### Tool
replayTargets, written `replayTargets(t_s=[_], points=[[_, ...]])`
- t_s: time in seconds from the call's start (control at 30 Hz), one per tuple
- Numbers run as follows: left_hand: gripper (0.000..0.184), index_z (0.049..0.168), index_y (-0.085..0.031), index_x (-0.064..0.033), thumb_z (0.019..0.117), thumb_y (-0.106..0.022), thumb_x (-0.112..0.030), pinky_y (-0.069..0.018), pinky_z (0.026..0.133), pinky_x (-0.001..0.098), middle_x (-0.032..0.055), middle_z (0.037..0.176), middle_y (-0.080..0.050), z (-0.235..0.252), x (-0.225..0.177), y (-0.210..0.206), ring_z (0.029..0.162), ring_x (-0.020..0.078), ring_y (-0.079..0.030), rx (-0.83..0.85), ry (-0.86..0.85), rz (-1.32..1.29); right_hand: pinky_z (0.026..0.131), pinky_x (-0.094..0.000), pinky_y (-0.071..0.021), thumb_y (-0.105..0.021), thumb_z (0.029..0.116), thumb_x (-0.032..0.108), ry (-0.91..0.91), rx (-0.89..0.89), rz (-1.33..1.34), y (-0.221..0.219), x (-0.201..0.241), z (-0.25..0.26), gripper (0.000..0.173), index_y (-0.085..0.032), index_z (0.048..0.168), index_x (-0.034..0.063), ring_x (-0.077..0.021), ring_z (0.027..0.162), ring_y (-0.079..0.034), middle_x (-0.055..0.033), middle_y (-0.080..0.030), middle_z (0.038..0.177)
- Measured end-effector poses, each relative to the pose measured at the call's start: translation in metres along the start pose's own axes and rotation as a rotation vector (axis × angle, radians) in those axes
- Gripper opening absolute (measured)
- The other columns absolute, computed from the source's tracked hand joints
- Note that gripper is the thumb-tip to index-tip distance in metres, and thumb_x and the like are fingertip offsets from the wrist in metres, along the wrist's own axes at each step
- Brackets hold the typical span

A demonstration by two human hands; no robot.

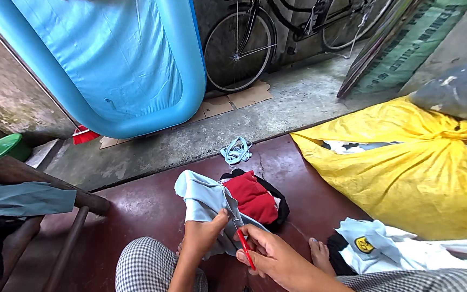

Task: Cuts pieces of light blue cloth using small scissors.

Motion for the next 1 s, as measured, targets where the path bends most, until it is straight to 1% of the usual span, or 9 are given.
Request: replayTargets(t_s=[0.1,0.13,0.27,0.33,0.53,0.67,0.8,0.9,1.0], points=[[0.062,0.124,-0.056,0.0051,0.0707,-0.087,-0.004,-0.0626,0.086,0.0348,0.0109,0.100,-0.074,0.001,0.001,0.000,0.092,0.0179,-0.073,-0.005,0.009,0.002,0.063,-0.0320,-0.0600,-0.064,0.0994,0.030,-0.047,0.008,0.034,-0.001,-0.001,-0.001,0.035,-0.057,0.128,0.0108,-0.0141,0.074,-0.069,-0.0024,-0.068,0.094],[0.062,0.123,-0.056,0.0051,0.0707,-0.087,-0.005,-0.0626,0.086,0.0347,0.0106,0.099,-0.074,0.001,0.002,0.000,0.092,0.0175,-0.073,-0.005,0.015,0.007,0.063,-0.0319,-0.0594,-0.063,0.0997,0.031,-0.043,0.021,0.015,-0.001,-0.002,0.000,0.036,-0.057,0.128,0.0105,-0.0141,0.074,-0.068,-0.0027,-0.067,0.094],[0.060,0.121,-0.057,0.0058,0.0702,-0.086,-0.006,-0.0628,0.085,0.0344,0.0103,0.097,-0.074,-0.002,0.003,-0.004,0.090,0.0169,-0.073,0.019,0.022,0.017,0.062,-0.0304,-0.0513,-0.064,0.0968,0.050,0.031,0.017,-0.109,0.002,-0.001,0.002,0.053,-0.055,0.130,0.0096,-0.0112,0.070,-0.059,-0.0021,-0.061,0.087],[0.059,0.120,-0.057,0.0064,0.0703,-0.086,-0.006,-0.0627,0.085,0.0336,0.0105,0.096,-0.074,-0.004,0.002,-0.006,0.090,0.0163,-0.073,0.020,0.021,0.019,0.061,-0.0302,-0.0510,-0.064,0.0961,0.053,0.051,0.002,-0.133,0.004,0.002,0.002,0.055,-0.055,0.130,0.0098,-0.0109,0.069,-0.059,-0.0020,-0.060,0.086],[0.057,0.119,-0.058,0.0067,0.0706,-0.086,-0.005,-0.0625,0.085,0.0329,0.0108,0.097,-0.074,-0.006,0.001,-0.007,0.091,0.0163,-0.073,0.011,0.002,0.016,0.059,-0.0309,-0.0510,-0.065,0.0955,0.052,0.060,-0.042,-0.196,0.006,0.007,0.002,0.053,-0.056,0.128,0.0110,-0.0113,0.066,-0.058,-0.0010,-0.060,0.084],[0.057,0.120,-0.057,0.0070,0.0715,-0.085,-0.004,-0.0625,0.085,0.0332,0.0107,0.097,-0.074,-0.006,0.000,-0.007,0.091,0.0168,-0.073,0.007,0.001,-0.005,0.062,-0.0312,-0.0520,-0.064,0.0971,0.047,0.055,-0.061,-0.192,0.008,0.004,0.002,0.050,-0.057,0.130,0.0105,-0.0121,0.069,-0.060,-0.0025,-0.063,0.087],[0.061,0.122,-0.056,0.0072,0.0710,-0.086,-0.004,-0.0624,0.085,0.0330,0.0109,0.098,-0.073,-0.005,0.001,-0.005,0.091,0.0163,-0.073,-0.007,0.013,-0.008,0.064,-0.0319,-0.0589,-0.062,0.1000,0.038,-0.012,-0.037,-0.142,0.007,0.003,0.000,0.043,-0.056,0.133,0.0109,-0.0138,0.073,-0.067,-0.0045,-0.067,0.095],[0.060,0.122,-0.056,0.0071,0.0710,-0.086,-0.004,-0.0624,0.086,0.0335,0.0113,0.098,-0.073,-0.005,0.001,-0.006,0.092,0.0167,-0.073,0.004,0.000,-0.003,0.063,-0.0319,-0.0532,-0.063,0.0987,0.043,0.035,-0.039,-0.187,0.007,0.004,0.001,0.048,-0.055,0.133,0.0098,-0.0131,0.071,-0.061,-0.0040,-0.064,0.089],[0.057,0.119,-0.057,0.0075,0.0710,-0.085,-0.006,-0.0625,0.085,0.0321,0.0101,0.096,-0.074,-0.008,0.001,-0.007,0.091,0.0150,-0.073,0.005,-0.001,0.029,0.062,-0.0321,-0.0525,-0.063,0.0972,0.049,0.086,-0.065,-0.236,0.008,0.009,0.002,0.052,-0.055,0.129,0.0086,-0.0127,0.071,-0.060,-0.0036,-0.062,0.089]])
Point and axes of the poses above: each hand's wrist, its own z-axis towards the middle knuckle, its own y-axis out of the back of the hand, x = y × z, the point moved 9 cm from there along z, towards the middle knuckle
